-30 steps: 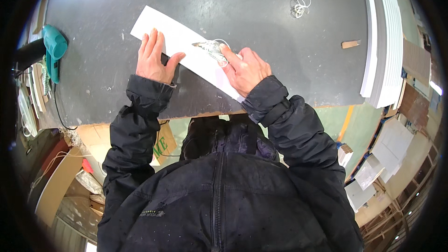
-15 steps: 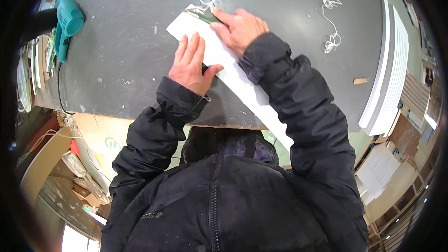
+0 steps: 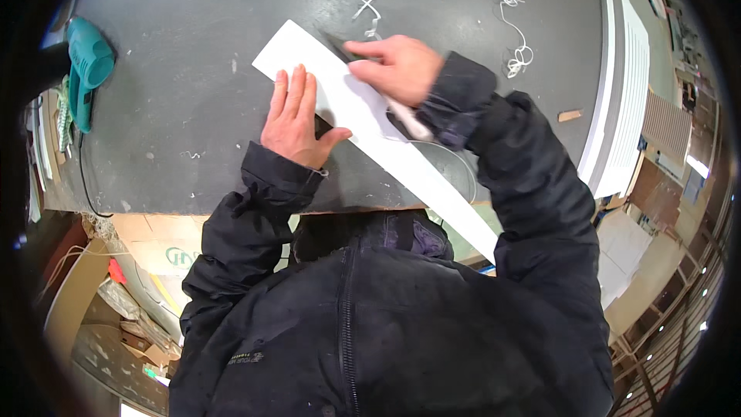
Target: Using a utility knife to trim excess material from a white panel and then positioning it on a machine.
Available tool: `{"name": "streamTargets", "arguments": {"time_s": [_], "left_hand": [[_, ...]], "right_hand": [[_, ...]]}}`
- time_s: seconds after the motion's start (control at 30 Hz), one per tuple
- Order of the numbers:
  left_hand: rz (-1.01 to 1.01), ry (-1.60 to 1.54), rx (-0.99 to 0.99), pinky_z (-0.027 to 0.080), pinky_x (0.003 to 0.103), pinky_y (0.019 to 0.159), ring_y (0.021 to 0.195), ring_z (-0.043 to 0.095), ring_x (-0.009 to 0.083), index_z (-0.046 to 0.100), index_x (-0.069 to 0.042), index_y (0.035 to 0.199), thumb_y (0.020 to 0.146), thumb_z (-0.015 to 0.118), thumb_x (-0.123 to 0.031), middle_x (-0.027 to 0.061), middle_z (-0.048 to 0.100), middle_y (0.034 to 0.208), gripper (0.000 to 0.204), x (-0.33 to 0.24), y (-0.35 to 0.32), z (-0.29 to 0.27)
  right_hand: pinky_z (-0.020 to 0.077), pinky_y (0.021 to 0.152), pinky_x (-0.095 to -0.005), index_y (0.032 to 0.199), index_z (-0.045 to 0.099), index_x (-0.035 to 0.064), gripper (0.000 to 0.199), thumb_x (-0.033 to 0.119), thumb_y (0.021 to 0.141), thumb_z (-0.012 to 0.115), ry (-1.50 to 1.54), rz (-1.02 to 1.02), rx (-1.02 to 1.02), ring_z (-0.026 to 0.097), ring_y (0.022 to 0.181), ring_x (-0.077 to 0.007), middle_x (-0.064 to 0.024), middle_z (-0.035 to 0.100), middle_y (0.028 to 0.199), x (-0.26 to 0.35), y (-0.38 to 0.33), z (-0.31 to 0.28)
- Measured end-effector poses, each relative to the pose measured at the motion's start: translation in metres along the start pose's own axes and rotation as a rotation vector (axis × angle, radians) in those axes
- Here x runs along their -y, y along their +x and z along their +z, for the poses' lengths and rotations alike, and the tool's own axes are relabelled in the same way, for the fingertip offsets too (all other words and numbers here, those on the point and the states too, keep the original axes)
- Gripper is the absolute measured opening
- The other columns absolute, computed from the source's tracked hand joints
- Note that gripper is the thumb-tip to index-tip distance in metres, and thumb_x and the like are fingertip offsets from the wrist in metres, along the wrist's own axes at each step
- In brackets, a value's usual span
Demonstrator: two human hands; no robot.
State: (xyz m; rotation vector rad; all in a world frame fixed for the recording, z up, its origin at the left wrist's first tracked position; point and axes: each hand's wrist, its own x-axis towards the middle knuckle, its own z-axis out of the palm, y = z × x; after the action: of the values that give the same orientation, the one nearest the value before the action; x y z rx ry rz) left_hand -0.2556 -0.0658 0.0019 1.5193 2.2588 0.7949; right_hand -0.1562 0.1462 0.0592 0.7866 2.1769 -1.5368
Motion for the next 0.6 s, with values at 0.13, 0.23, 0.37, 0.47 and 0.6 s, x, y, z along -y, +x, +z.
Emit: {"name": "streamTargets", "arguments": {"time_s": [0.13,0.23,0.37,0.47,0.6], "left_hand": [[-0.028,0.002,0.001,0.035,0.042,0.111,0.139,0.032,0.0423,0.045,0.006,0.136,0.063,0.087,-0.037,0.0230,0.041,0.146,0.094,-0.002,0.001,0.001],[-0.039,-0.002,0.004,0.035,0.042,0.111,0.140,0.031,0.0422,0.045,0.005,0.137,0.064,0.087,-0.036,0.0225,0.040,0.147,0.093,-0.003,0.000,0.002],[-0.001,0.050,-0.009,0.036,0.042,0.111,0.137,0.035,0.0452,0.047,0.009,0.133,0.062,0.087,-0.035,0.0246,0.043,0.143,0.092,-0.004,0.001,0.001],[-0.003,0.046,0.018,0.034,0.043,0.111,0.140,0.030,0.0449,0.043,0.006,0.138,0.064,0.087,-0.035,0.0247,0.039,0.147,0.095,-0.003,0.001,0.003],[-0.031,0.008,0.023,0.035,0.044,0.111,0.139,0.030,0.0462,0.044,0.007,0.136,0.064,0.088,-0.033,0.0258,0.039,0.147,0.094,-0.006,0.002,0.000]], "right_hand": [[0.0441,0.061,-0.0276,0.137,0.050,0.0026,0.048,0.022,0.094,0.057,-0.134,0.020,0.032,0.047,0.064,-0.0058,-0.0040,0.056,0.068,0.001,-0.023,0.007],[0.0431,0.061,-0.0273,0.137,0.050,0.0037,0.048,0.020,0.092,0.058,-0.067,0.200,0.108,0.047,0.064,-0.0050,-0.0031,0.054,0.064,-0.015,-0.075,0.007],[0.0448,0.051,-0.0296,0.142,0.046,0.0067,0.053,0.023,0.093,0.057,0.245,0.380,-0.054,0.054,0.052,-0.0116,-0.0074,0.057,0.068,-0.027,-0.125,0.029],[0.0444,0.044,-0.0264,0.148,0.038,0.0088,0.055,0.019,0.096,0.054,0.673,0.518,-0.183,0.052,0.049,-0.0098,-0.0036,0.057,0.080,-0.010,-0.129,0.055],[0.0443,0.043,-0.0278,0.148,0.036,0.0057,0.058,0.021,0.095,0.056,0.858,0.539,-0.264,0.053,0.049,-0.0116,-0.0040,0.056,0.079,0.002,-0.115,0.073]]}}
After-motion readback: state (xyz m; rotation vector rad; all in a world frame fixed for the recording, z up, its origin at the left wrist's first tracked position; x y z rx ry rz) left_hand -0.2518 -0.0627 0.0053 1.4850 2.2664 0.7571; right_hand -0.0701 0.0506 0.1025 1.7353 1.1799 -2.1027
